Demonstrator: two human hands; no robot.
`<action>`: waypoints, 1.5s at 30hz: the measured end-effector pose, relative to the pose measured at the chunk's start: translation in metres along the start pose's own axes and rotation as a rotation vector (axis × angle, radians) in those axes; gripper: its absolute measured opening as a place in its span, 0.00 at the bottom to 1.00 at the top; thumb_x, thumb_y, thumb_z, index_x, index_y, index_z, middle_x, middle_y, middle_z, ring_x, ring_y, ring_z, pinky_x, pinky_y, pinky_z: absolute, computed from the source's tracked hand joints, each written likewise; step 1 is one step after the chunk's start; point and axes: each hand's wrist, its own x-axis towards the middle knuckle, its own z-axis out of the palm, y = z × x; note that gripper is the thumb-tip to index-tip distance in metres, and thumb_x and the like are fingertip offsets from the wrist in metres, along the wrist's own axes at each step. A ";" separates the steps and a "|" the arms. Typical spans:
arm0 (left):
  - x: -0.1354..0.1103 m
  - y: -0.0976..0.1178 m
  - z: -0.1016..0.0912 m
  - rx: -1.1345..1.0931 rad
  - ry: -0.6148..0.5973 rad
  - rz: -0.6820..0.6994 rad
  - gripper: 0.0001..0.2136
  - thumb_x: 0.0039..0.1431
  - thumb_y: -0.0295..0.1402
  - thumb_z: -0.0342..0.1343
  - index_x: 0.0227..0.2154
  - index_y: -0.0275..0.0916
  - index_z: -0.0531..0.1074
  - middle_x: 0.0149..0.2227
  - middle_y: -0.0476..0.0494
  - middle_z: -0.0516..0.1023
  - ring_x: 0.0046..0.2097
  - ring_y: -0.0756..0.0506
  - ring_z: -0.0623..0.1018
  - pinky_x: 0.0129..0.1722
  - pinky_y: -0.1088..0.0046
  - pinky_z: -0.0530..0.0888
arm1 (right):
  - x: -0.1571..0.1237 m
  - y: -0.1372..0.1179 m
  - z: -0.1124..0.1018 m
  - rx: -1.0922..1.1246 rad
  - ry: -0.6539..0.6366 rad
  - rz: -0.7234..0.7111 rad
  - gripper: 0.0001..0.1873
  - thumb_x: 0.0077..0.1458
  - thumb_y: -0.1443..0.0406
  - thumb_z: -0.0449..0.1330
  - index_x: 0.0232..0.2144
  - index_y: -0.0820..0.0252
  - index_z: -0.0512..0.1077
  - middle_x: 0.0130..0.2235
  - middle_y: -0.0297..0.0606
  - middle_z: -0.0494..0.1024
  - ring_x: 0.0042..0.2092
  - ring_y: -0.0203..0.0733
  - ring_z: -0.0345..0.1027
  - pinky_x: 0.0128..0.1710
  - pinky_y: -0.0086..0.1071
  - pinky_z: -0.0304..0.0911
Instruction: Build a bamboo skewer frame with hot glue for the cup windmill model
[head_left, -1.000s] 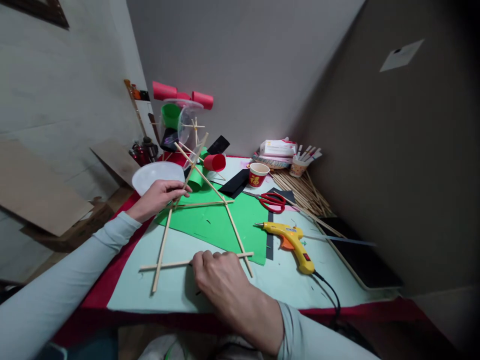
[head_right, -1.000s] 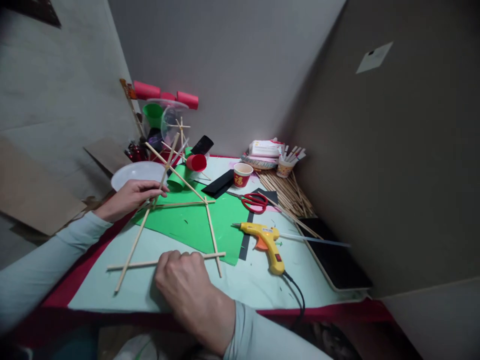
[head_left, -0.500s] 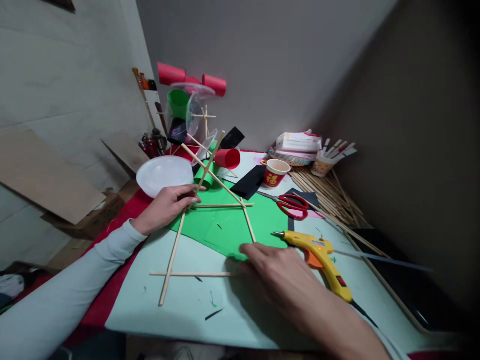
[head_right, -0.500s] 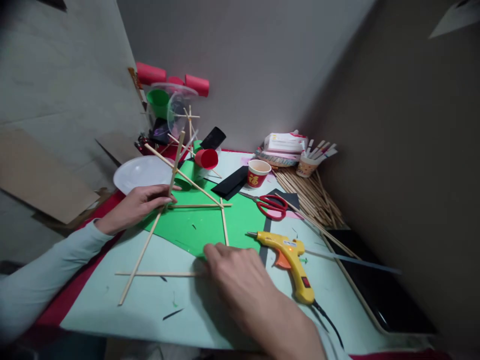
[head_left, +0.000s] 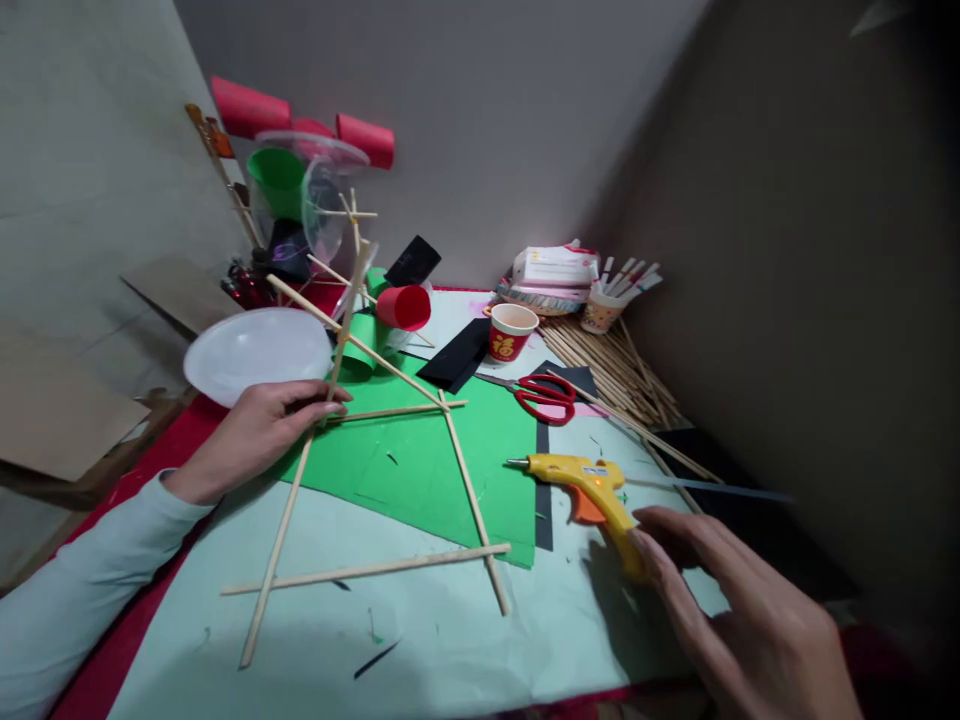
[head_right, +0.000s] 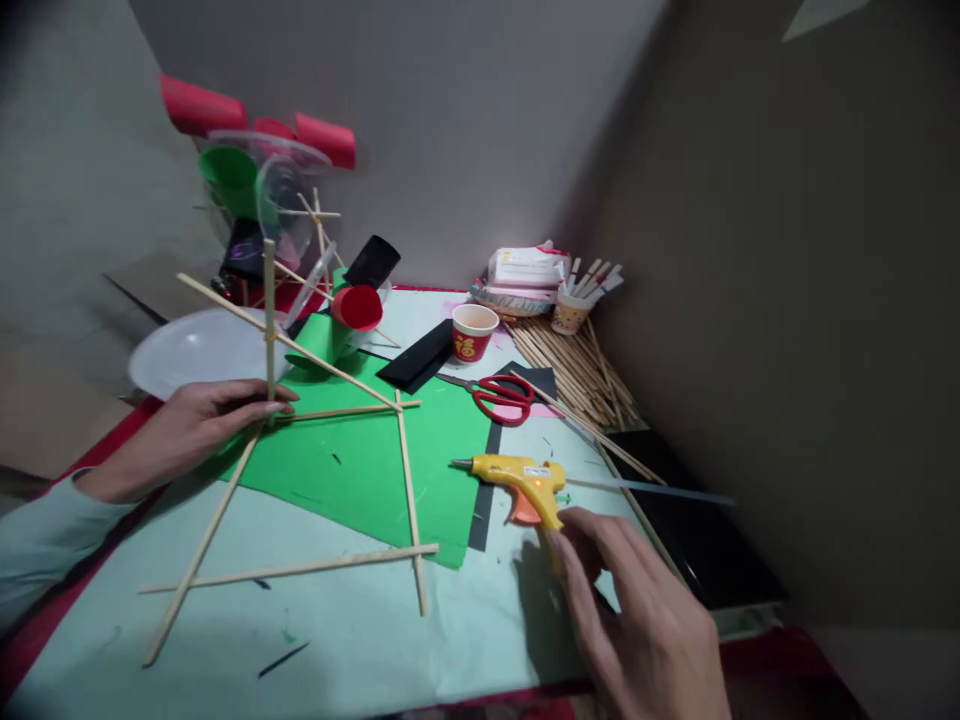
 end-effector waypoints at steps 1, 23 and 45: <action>0.000 0.003 0.000 0.011 0.000 -0.010 0.20 0.51 0.53 0.61 0.37 0.44 0.83 0.41 0.44 0.85 0.44 0.39 0.80 0.46 0.64 0.75 | 0.000 0.001 0.001 0.012 0.007 0.043 0.14 0.68 0.54 0.53 0.46 0.54 0.73 0.44 0.41 0.81 0.41 0.44 0.79 0.39 0.32 0.71; 0.026 0.065 -0.003 -0.190 -0.050 0.112 0.13 0.50 0.44 0.67 0.34 0.42 0.83 0.45 0.47 0.84 0.47 0.43 0.79 0.55 0.65 0.74 | 0.024 0.000 0.013 0.226 -0.255 0.421 0.12 0.56 0.53 0.55 0.35 0.54 0.65 0.27 0.34 0.73 0.27 0.43 0.67 0.27 0.35 0.62; 0.024 0.059 0.010 -0.107 0.149 -0.015 0.11 0.51 0.48 0.66 0.32 0.47 0.83 0.35 0.54 0.85 0.40 0.44 0.81 0.41 0.71 0.75 | 0.136 -0.042 0.011 1.207 -0.401 0.359 0.13 0.56 0.59 0.64 0.44 0.53 0.73 0.35 0.34 0.83 0.28 0.39 0.79 0.27 0.31 0.76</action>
